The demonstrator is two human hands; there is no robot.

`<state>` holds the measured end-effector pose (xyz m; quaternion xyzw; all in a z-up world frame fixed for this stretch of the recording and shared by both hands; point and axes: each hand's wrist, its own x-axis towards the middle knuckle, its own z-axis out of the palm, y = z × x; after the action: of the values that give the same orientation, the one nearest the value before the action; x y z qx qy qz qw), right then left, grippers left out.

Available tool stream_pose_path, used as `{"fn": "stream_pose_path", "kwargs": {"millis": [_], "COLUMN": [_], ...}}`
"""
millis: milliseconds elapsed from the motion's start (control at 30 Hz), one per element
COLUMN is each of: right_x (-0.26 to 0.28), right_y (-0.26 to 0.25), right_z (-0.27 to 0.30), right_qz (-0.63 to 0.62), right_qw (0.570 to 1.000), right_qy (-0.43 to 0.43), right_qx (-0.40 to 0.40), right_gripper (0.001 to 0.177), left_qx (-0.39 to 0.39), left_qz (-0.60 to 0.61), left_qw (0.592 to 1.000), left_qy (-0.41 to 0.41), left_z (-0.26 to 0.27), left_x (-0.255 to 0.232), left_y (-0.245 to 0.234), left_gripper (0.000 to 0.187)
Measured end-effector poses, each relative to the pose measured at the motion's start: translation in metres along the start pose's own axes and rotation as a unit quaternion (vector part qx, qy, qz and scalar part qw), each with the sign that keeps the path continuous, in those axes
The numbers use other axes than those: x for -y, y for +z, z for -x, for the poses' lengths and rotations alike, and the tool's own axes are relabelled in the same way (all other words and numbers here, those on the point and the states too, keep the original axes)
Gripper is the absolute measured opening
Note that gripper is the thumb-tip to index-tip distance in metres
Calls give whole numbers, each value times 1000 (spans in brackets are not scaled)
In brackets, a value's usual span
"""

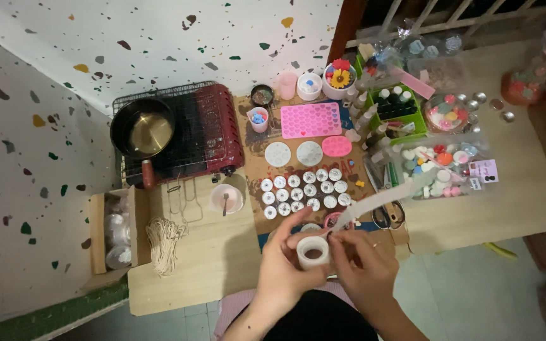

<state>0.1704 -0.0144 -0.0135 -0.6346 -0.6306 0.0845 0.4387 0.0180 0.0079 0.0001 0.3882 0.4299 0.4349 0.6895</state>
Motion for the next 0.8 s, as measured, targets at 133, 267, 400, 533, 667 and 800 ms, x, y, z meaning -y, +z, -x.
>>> {"fn": "stream_pose_path", "kwargs": {"millis": [133,267,400,533,667,800], "right_x": [-24,-71,-102,-108,-117,-108], "right_y": [3,7,16,26,32,30], "right_z": [-5,6,23,27,30,17], "right_qz": [-131,-478,-671,-739,-727,-771], "right_qw": [978,765,538,431,469,444], "right_qy": [144,394,470,464,440,364], "right_qx": [80,176,197,229,241,274], "right_gripper": [7,12,27,51,44,19], "left_qx": [2,23,28,32,3,-54], "left_qz": [33,114,157,201,198,259], "left_qw": [999,993,986,977,978,960], "left_qy": [-5,-34,-58,-66,-64,-97], "left_z": [-1,-4,-4,-5,-7,-13], "left_x": [17,12,4,9,18,21], "left_y": [-3,-9,-9,-11,-13,-17], "left_gripper": [100,99,95,95,90,83]}}
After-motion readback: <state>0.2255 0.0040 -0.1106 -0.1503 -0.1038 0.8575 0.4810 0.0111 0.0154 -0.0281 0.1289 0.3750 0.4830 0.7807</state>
